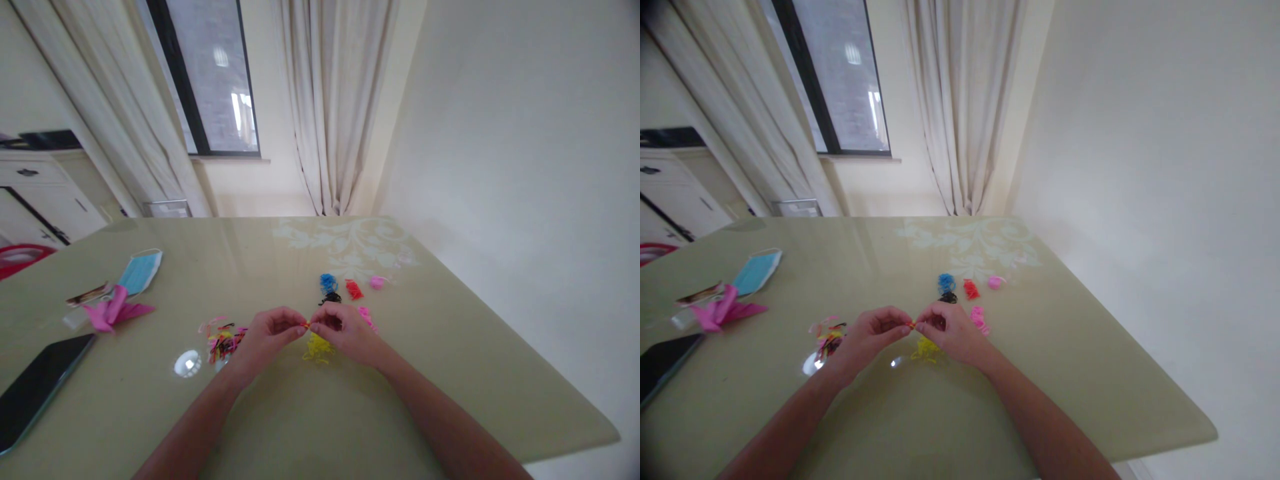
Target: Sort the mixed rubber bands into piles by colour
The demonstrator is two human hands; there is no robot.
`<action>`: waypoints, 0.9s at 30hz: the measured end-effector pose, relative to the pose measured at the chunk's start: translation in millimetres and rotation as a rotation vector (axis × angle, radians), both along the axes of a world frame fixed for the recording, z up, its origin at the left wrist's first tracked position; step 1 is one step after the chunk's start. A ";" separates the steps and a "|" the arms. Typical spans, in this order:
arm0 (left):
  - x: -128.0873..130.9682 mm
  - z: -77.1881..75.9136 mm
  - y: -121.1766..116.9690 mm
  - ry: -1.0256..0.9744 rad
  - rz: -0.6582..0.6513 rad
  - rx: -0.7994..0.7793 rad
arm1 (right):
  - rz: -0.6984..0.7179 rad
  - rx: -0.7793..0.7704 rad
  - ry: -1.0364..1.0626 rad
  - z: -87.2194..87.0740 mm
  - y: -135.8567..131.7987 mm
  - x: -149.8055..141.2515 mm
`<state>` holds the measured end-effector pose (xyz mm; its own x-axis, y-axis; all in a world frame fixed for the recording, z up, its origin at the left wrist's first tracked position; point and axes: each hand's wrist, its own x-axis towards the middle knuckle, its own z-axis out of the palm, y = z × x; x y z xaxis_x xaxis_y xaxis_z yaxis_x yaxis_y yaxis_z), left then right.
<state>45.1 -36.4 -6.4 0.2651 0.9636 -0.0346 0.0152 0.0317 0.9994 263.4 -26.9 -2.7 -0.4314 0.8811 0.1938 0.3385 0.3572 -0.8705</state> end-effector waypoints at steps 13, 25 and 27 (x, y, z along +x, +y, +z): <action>0.2 -4.5 -0.6 -0.061 -0.022 0.016 | 0.018 0.008 -0.010 -3.9 0.0 -0.3; 2.5 -5.2 -3.4 0.088 -0.041 0.104 | -0.048 0.205 -0.110 0.0 -4.0 -2.1; 2.4 -5.8 -3.7 0.128 -0.042 0.135 | -0.033 0.309 -0.131 -0.9 -4.7 -1.5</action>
<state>47.5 -40.1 -12.2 0.3068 0.9500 0.0577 0.1414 -0.1055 0.9843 262.0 -31.6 -3.6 -0.4424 0.8034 0.3985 0.4566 0.5842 -0.6710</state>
